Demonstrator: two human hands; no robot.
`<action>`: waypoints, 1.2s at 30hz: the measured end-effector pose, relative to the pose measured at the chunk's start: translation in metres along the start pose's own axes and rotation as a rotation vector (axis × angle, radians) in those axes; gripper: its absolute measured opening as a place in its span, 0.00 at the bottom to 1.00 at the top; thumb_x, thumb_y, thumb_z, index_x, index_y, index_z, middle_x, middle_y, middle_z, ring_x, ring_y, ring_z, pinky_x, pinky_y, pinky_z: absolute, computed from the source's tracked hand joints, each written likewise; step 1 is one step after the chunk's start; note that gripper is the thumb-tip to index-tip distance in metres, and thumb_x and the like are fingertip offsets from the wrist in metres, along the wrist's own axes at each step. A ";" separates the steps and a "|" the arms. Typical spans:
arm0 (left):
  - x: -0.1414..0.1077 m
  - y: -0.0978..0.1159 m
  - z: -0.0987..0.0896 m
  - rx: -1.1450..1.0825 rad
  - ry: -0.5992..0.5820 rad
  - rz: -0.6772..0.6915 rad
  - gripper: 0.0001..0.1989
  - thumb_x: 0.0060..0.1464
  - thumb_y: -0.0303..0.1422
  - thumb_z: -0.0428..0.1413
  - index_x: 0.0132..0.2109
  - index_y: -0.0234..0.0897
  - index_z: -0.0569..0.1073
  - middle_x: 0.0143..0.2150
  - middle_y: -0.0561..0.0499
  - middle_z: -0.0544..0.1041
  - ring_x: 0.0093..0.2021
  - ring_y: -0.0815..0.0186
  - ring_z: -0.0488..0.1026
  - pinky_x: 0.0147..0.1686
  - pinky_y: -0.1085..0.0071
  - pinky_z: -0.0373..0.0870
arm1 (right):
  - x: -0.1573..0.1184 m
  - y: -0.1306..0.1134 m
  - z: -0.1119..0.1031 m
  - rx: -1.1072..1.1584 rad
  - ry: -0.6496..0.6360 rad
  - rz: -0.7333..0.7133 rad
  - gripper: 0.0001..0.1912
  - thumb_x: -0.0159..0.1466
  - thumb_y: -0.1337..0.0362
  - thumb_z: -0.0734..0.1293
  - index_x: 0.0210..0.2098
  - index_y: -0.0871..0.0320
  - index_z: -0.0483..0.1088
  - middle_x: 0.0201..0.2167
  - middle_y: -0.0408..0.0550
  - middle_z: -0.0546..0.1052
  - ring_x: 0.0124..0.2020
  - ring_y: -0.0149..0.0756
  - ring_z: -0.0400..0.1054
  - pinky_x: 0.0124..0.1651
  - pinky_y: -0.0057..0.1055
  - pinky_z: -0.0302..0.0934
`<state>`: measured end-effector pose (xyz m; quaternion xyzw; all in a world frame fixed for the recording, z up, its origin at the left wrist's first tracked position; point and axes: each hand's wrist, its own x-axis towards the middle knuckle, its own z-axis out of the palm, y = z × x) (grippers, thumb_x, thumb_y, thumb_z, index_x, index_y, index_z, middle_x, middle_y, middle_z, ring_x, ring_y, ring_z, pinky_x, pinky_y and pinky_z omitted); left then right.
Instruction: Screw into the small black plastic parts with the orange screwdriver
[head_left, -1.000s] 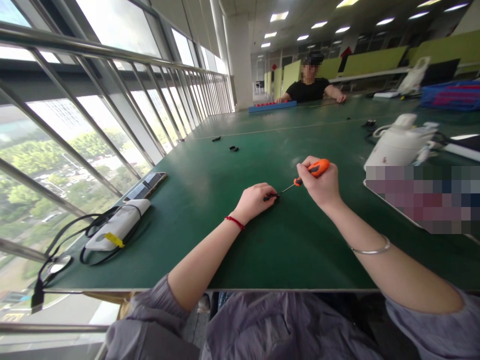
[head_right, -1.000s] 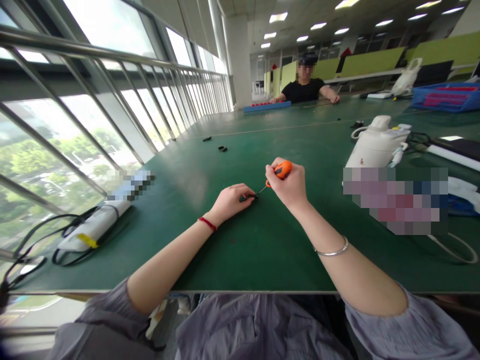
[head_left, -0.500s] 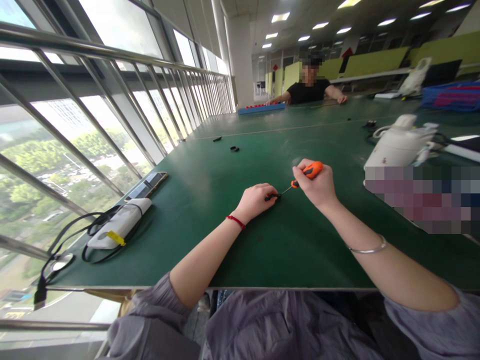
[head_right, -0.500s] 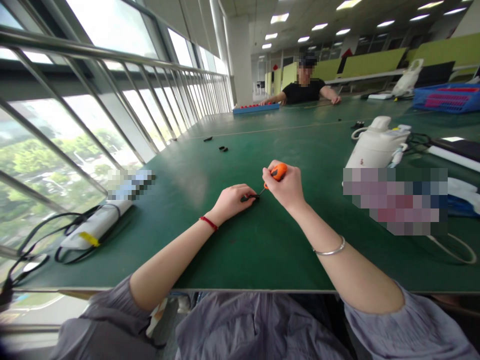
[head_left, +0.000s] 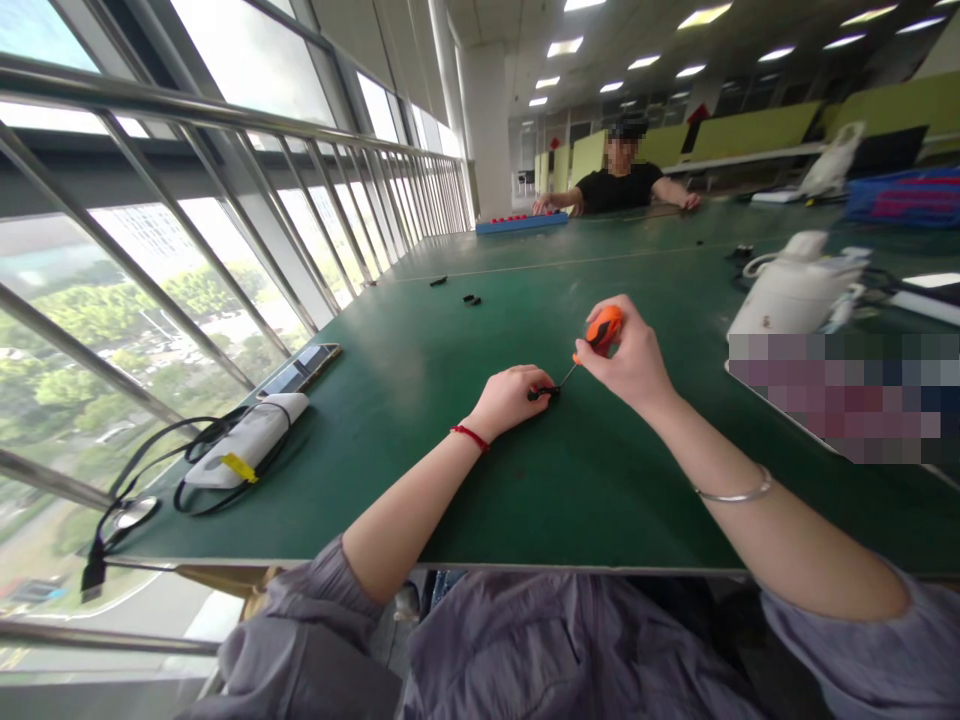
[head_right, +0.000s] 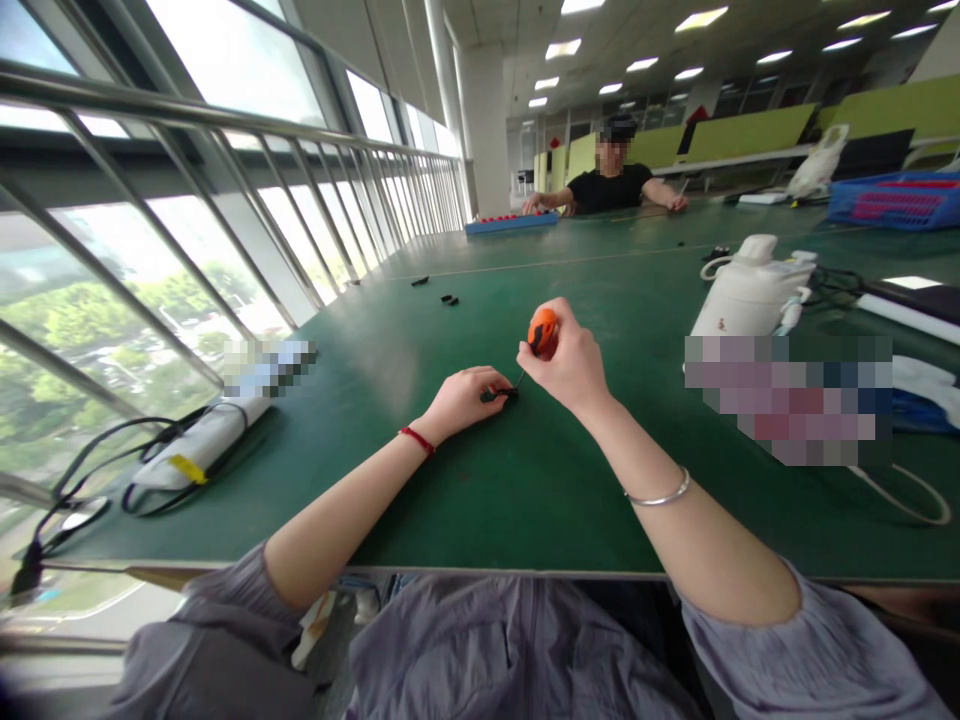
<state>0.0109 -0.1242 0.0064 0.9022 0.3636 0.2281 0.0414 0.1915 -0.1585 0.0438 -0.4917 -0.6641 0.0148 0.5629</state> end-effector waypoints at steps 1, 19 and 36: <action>0.000 0.000 0.000 -0.009 0.001 -0.007 0.09 0.50 0.30 0.53 0.39 0.40 0.75 0.38 0.54 0.77 0.39 0.67 0.74 0.35 0.74 0.68 | 0.000 0.000 0.000 0.001 -0.014 -0.002 0.14 0.49 0.64 0.67 0.34 0.54 0.61 0.24 0.41 0.69 0.23 0.34 0.65 0.29 0.30 0.59; 0.004 -0.013 0.007 -0.264 -0.023 -0.065 0.09 0.49 0.31 0.56 0.39 0.37 0.78 0.37 0.51 0.78 0.35 0.68 0.74 0.37 0.75 0.71 | -0.004 -0.005 0.003 0.018 0.016 -0.086 0.13 0.53 0.62 0.66 0.38 0.55 0.63 0.24 0.41 0.69 0.22 0.33 0.65 0.30 0.30 0.60; 0.002 -0.010 -0.005 -0.195 -0.074 0.021 0.12 0.47 0.28 0.54 0.40 0.37 0.77 0.38 0.51 0.77 0.36 0.68 0.73 0.37 0.74 0.71 | -0.003 -0.007 -0.001 0.121 -0.064 -0.066 0.13 0.52 0.63 0.68 0.37 0.55 0.64 0.21 0.37 0.66 0.20 0.29 0.60 0.29 0.29 0.59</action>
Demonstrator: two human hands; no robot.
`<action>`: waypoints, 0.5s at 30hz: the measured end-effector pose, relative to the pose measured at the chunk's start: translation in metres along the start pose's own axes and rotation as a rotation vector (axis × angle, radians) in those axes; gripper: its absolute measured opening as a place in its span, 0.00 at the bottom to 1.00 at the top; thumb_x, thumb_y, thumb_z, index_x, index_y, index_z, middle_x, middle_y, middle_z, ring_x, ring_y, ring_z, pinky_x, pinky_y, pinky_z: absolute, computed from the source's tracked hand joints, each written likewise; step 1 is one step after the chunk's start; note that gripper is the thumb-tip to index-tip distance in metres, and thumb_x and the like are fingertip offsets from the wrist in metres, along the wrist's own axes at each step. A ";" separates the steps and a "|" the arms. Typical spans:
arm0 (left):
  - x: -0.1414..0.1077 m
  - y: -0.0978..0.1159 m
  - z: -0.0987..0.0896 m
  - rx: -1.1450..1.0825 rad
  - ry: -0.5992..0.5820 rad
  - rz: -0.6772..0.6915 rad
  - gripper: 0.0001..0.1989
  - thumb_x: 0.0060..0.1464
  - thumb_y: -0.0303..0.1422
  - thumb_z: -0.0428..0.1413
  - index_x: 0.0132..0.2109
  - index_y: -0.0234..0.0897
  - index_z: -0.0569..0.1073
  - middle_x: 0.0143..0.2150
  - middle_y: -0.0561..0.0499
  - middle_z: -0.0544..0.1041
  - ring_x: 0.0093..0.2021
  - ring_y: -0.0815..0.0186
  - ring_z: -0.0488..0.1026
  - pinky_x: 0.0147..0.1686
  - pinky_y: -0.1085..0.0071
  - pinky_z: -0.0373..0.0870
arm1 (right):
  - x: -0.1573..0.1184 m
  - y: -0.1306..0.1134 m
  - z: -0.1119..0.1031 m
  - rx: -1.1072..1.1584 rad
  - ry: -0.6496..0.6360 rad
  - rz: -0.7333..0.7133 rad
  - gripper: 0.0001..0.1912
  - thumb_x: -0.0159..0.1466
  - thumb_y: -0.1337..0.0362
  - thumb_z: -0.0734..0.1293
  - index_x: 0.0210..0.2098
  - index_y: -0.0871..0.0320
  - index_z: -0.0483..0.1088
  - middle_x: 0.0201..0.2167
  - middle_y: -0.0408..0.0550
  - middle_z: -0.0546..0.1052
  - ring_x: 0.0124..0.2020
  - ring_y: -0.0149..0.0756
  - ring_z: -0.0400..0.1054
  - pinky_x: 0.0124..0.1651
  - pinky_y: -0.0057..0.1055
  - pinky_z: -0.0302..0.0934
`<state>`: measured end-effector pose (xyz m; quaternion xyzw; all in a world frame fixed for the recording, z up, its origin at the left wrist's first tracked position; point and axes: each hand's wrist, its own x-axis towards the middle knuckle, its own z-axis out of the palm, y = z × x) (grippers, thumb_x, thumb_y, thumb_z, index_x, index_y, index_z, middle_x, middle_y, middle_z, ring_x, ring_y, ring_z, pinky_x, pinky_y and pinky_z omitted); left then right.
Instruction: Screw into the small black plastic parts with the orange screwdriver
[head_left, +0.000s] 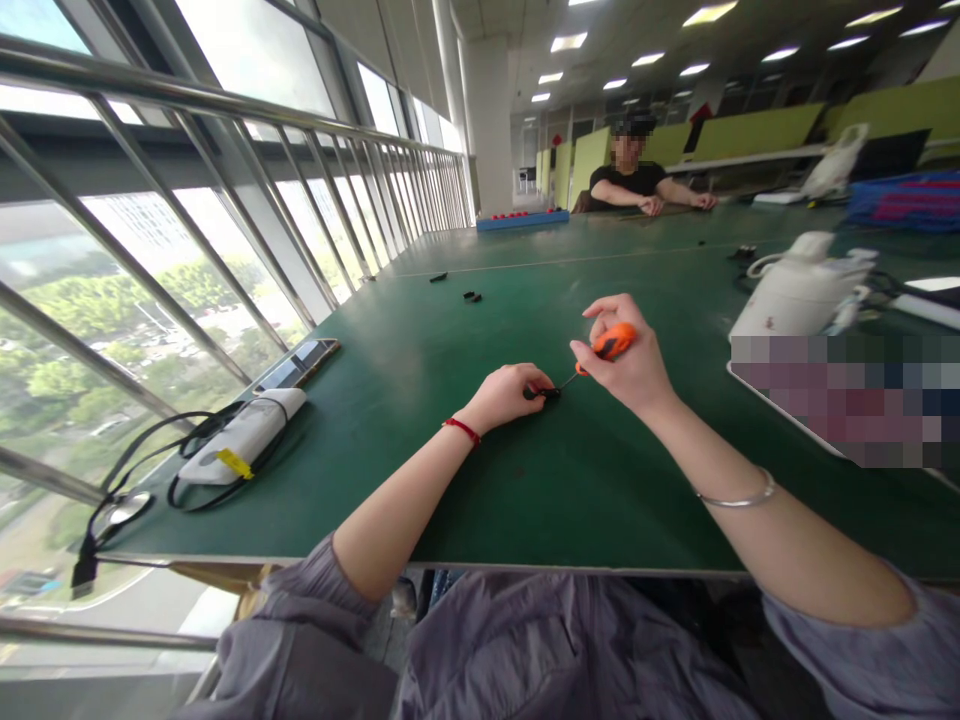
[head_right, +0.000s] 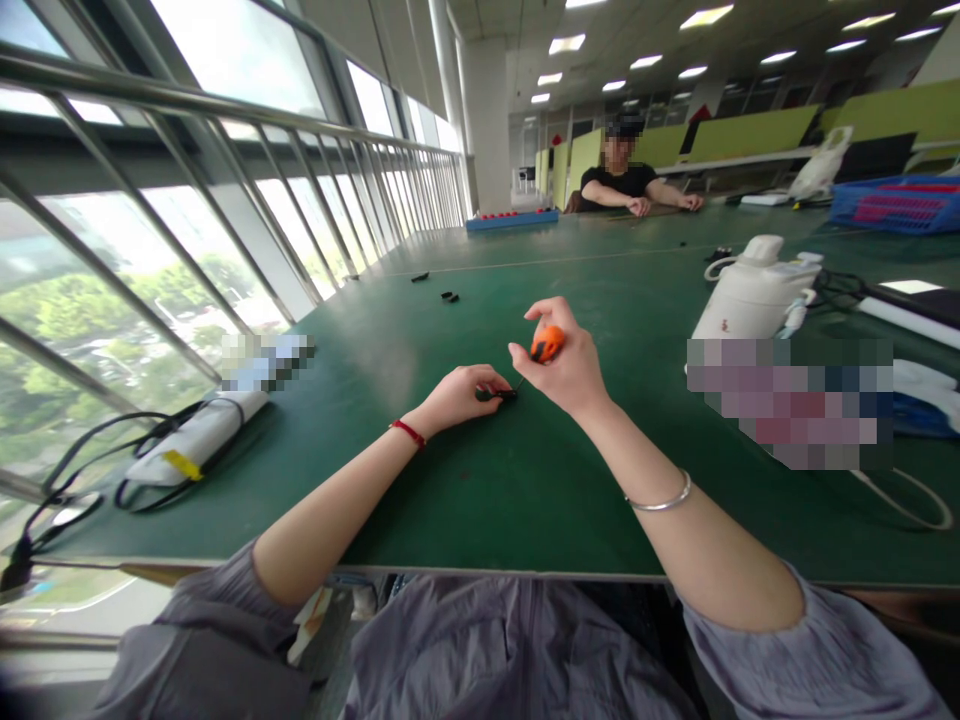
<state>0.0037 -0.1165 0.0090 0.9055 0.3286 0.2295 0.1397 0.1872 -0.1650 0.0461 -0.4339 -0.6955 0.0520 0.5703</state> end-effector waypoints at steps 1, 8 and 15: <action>0.000 0.001 -0.001 0.007 -0.003 0.011 0.12 0.47 0.28 0.54 0.40 0.37 0.77 0.38 0.51 0.77 0.36 0.68 0.73 0.37 0.74 0.71 | 0.000 -0.001 0.000 -0.014 -0.015 0.012 0.10 0.53 0.62 0.68 0.35 0.55 0.65 0.19 0.37 0.65 0.19 0.29 0.59 0.29 0.30 0.59; -0.001 0.003 -0.001 0.021 -0.005 -0.006 0.11 0.46 0.27 0.54 0.39 0.37 0.76 0.39 0.52 0.77 0.37 0.67 0.74 0.38 0.74 0.71 | 0.000 -0.001 0.000 -0.016 -0.031 -0.001 0.04 0.55 0.62 0.66 0.29 0.55 0.67 0.22 0.41 0.70 0.22 0.31 0.63 0.30 0.30 0.60; -0.002 0.004 -0.007 -0.007 -0.065 0.002 0.12 0.45 0.27 0.55 0.39 0.36 0.76 0.38 0.51 0.77 0.36 0.68 0.73 0.38 0.75 0.72 | -0.002 0.001 0.002 0.056 -0.014 -0.022 0.14 0.54 0.63 0.66 0.39 0.54 0.62 0.25 0.41 0.68 0.24 0.33 0.65 0.30 0.30 0.61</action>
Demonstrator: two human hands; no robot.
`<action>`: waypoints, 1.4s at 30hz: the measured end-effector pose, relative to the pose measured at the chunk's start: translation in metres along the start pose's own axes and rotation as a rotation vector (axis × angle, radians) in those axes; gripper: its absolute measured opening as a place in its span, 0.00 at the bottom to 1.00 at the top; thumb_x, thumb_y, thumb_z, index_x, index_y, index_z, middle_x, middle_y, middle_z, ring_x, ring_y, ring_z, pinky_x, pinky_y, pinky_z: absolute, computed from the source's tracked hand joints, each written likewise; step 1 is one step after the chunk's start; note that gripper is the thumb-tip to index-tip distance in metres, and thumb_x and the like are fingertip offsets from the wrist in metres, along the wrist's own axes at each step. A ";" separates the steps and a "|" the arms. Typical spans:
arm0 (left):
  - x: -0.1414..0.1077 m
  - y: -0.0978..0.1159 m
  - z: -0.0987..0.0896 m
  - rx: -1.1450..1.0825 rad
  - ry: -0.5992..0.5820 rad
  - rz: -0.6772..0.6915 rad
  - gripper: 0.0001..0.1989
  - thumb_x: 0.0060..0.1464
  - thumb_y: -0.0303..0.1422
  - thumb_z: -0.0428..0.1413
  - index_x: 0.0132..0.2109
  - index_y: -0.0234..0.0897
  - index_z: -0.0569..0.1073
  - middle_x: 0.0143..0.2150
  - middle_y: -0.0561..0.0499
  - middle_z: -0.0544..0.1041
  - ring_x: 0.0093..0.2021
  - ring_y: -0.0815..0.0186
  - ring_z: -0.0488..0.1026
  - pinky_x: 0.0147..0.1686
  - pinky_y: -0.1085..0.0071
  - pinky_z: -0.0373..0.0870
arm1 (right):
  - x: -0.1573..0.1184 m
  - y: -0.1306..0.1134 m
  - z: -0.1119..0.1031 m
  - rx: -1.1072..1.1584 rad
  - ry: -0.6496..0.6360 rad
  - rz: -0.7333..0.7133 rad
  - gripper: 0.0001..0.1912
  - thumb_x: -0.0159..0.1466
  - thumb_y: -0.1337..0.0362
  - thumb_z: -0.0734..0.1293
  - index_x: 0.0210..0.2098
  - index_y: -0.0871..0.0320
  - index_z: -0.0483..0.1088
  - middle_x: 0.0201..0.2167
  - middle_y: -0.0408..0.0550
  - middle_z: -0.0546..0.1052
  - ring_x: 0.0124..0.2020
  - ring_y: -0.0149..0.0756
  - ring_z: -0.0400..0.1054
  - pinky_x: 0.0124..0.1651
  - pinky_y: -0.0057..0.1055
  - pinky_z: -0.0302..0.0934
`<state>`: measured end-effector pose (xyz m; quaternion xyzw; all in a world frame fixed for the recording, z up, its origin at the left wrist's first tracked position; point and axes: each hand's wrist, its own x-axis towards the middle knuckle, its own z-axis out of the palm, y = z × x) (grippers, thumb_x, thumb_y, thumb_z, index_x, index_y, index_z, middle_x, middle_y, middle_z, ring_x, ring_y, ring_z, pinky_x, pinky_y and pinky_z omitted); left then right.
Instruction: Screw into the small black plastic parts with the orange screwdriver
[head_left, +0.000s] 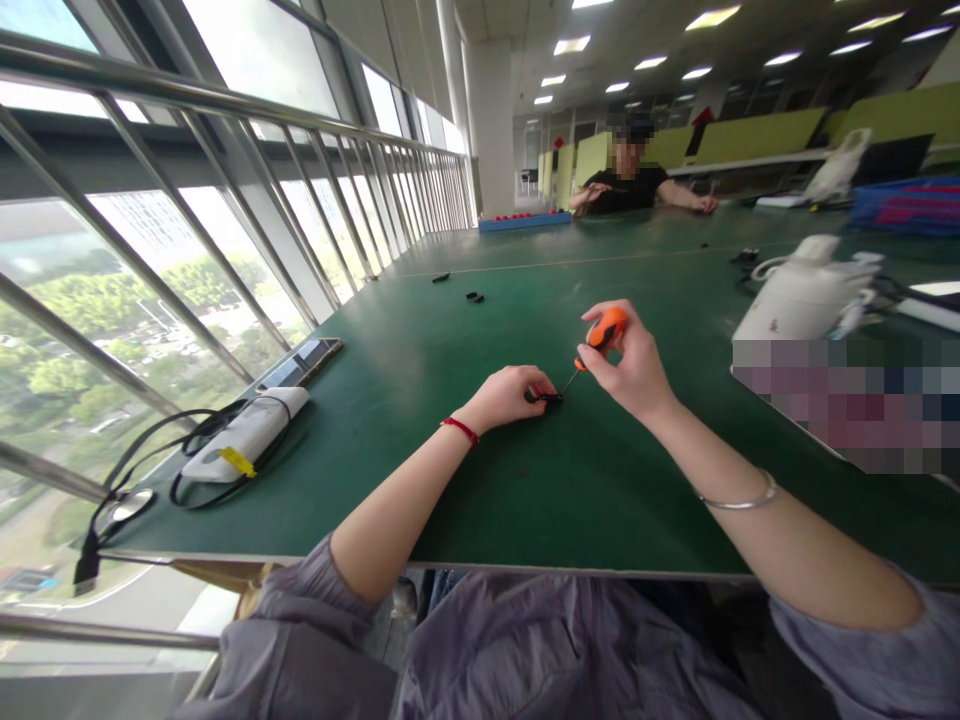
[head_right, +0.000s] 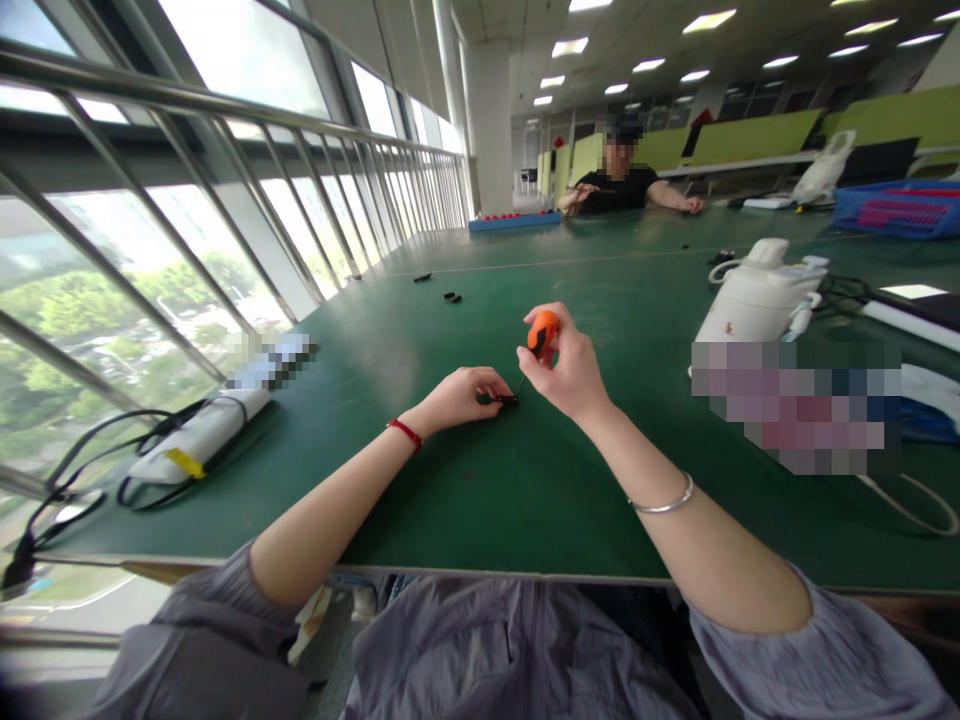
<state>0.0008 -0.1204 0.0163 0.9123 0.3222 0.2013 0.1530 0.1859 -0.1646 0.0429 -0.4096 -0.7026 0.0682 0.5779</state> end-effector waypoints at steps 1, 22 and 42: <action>0.000 0.000 -0.001 0.002 -0.003 -0.004 0.12 0.46 0.27 0.55 0.39 0.36 0.76 0.38 0.51 0.77 0.36 0.68 0.73 0.37 0.75 0.71 | 0.000 -0.001 0.000 -0.030 0.009 0.009 0.13 0.54 0.62 0.67 0.39 0.54 0.63 0.23 0.39 0.67 0.23 0.32 0.64 0.30 0.30 0.60; 0.000 0.004 0.014 0.063 0.101 -0.019 0.08 0.45 0.29 0.55 0.36 0.37 0.72 0.35 0.52 0.75 0.34 0.67 0.72 0.35 0.73 0.69 | -0.002 -0.006 0.001 -0.083 -0.062 0.007 0.06 0.57 0.60 0.65 0.27 0.55 0.69 0.15 0.38 0.66 0.17 0.29 0.59 0.26 0.29 0.56; 0.003 -0.008 0.017 -0.125 0.110 -0.056 0.06 0.45 0.28 0.56 0.34 0.34 0.74 0.34 0.50 0.76 0.34 0.68 0.72 0.35 0.74 0.71 | 0.002 -0.001 -0.001 -0.090 -0.014 0.013 0.11 0.54 0.63 0.67 0.38 0.55 0.68 0.22 0.39 0.66 0.21 0.30 0.61 0.30 0.30 0.59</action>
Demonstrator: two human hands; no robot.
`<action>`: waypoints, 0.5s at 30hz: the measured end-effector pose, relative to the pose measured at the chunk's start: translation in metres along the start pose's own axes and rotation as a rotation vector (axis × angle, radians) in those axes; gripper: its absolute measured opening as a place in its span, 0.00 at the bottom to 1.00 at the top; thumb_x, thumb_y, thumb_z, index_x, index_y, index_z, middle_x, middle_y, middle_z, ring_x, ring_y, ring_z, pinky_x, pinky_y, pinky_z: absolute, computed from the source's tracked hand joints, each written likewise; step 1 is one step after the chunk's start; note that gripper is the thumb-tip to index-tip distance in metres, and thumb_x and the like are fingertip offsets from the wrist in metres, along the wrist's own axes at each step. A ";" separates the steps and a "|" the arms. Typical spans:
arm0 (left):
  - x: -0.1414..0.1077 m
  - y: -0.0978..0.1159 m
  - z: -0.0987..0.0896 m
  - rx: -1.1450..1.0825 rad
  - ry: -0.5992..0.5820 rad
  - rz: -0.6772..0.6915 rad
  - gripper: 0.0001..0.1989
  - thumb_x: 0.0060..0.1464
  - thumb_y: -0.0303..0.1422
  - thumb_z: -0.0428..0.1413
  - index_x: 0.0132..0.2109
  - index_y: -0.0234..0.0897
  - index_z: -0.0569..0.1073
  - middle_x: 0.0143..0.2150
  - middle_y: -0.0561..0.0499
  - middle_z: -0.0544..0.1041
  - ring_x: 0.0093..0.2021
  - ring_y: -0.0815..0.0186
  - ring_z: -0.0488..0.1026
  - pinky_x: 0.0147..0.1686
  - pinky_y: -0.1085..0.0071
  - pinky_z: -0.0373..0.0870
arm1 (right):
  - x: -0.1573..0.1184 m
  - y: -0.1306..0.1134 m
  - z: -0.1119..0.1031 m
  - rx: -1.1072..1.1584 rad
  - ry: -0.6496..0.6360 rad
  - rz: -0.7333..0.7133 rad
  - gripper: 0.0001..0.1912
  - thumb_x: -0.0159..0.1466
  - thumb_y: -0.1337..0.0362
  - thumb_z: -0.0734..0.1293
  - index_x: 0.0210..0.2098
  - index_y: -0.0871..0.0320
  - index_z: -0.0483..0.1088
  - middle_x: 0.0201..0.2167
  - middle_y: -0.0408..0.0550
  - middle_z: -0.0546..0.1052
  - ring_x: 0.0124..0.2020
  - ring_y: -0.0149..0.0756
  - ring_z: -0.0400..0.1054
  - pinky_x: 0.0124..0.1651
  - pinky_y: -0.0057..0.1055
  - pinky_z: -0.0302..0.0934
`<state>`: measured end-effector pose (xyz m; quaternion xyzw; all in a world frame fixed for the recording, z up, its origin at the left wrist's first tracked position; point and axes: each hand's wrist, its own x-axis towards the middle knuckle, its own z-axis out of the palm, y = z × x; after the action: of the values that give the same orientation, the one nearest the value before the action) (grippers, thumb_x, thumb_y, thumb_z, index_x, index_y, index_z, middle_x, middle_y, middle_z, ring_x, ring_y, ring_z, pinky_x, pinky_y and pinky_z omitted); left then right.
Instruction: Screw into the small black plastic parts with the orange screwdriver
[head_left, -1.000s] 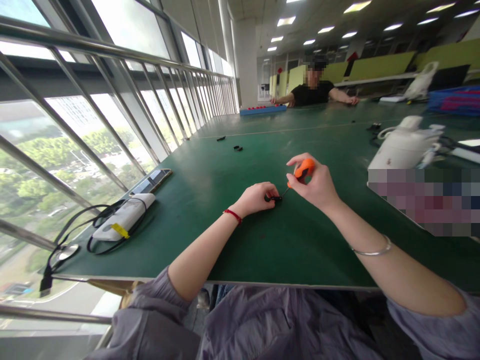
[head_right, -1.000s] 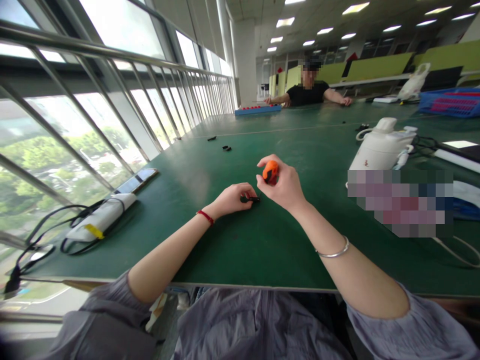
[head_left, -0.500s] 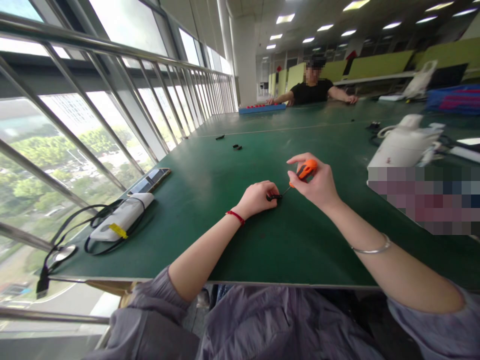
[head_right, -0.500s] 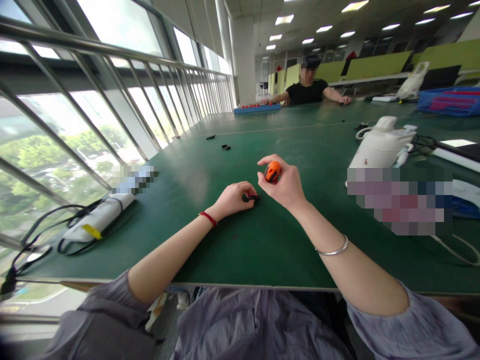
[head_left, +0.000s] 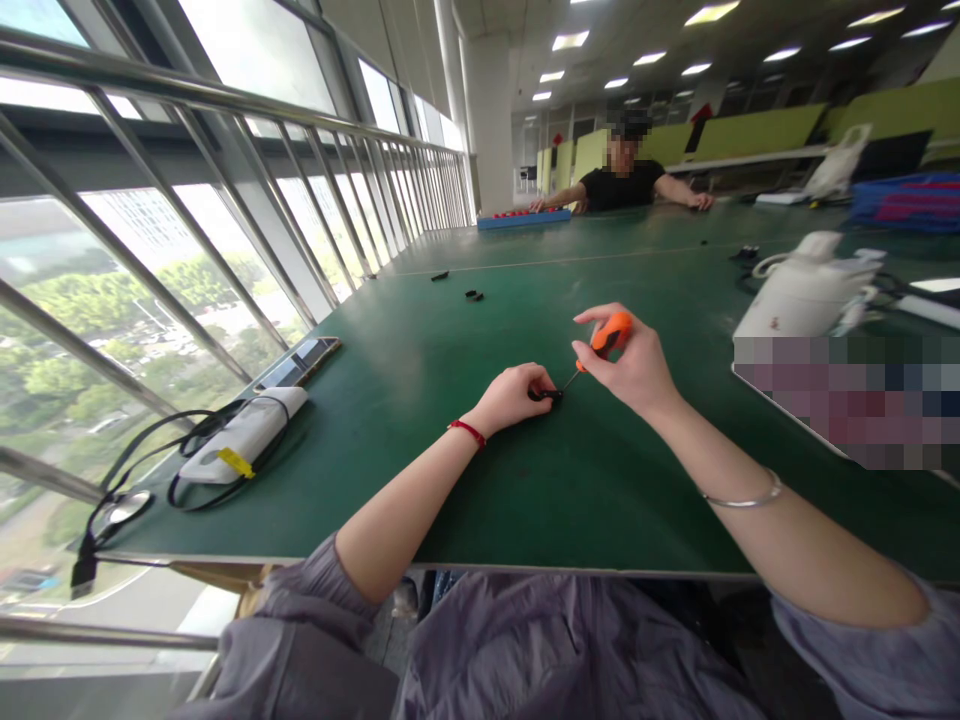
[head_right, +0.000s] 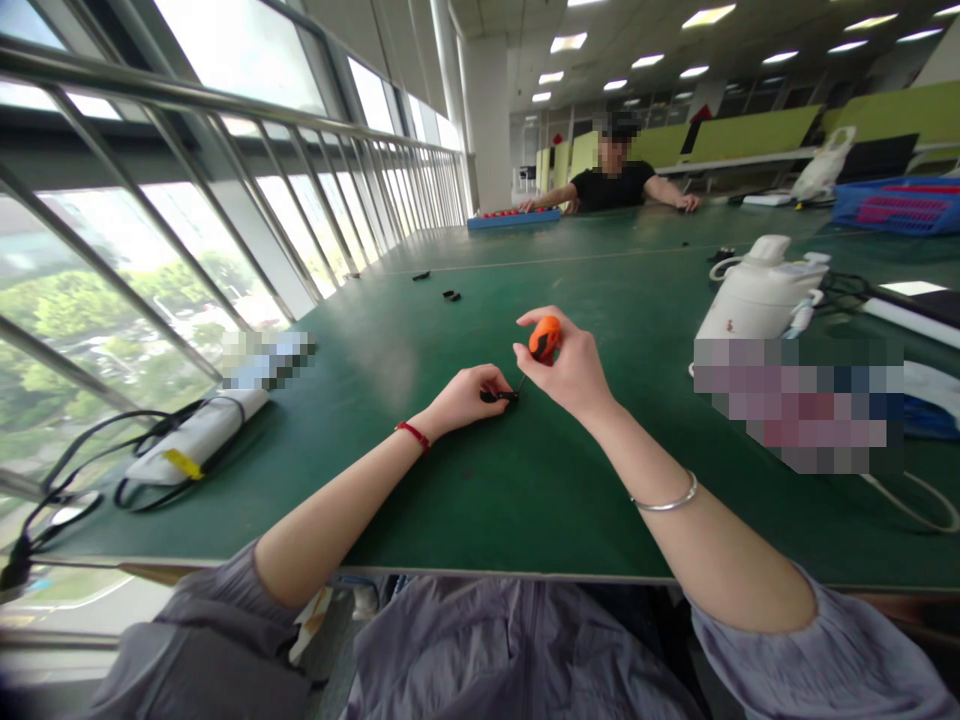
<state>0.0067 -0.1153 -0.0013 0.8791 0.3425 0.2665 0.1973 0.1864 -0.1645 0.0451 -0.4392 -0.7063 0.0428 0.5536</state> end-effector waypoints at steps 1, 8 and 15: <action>0.000 0.000 0.000 0.003 -0.002 -0.003 0.06 0.45 0.28 0.56 0.34 0.34 0.74 0.35 0.50 0.76 0.34 0.68 0.72 0.35 0.74 0.71 | 0.000 0.001 0.000 0.001 0.020 -0.007 0.14 0.53 0.64 0.67 0.39 0.55 0.67 0.24 0.40 0.67 0.22 0.31 0.62 0.30 0.30 0.60; 0.000 0.001 0.000 0.003 -0.002 0.015 0.05 0.45 0.28 0.56 0.33 0.34 0.73 0.34 0.51 0.75 0.33 0.69 0.71 0.34 0.74 0.70 | 0.002 0.002 -0.001 -0.020 0.046 0.121 0.07 0.54 0.58 0.67 0.28 0.56 0.69 0.16 0.39 0.66 0.18 0.31 0.62 0.27 0.29 0.58; 0.000 0.001 -0.001 0.014 -0.009 0.016 0.05 0.45 0.28 0.57 0.33 0.34 0.73 0.34 0.51 0.74 0.33 0.69 0.71 0.33 0.75 0.70 | 0.001 0.004 0.000 0.030 0.034 0.046 0.09 0.53 0.65 0.67 0.35 0.56 0.69 0.23 0.41 0.69 0.22 0.31 0.63 0.28 0.29 0.59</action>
<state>0.0067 -0.1159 0.0004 0.8843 0.3366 0.2616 0.1907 0.1887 -0.1608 0.0436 -0.4475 -0.6858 0.0586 0.5709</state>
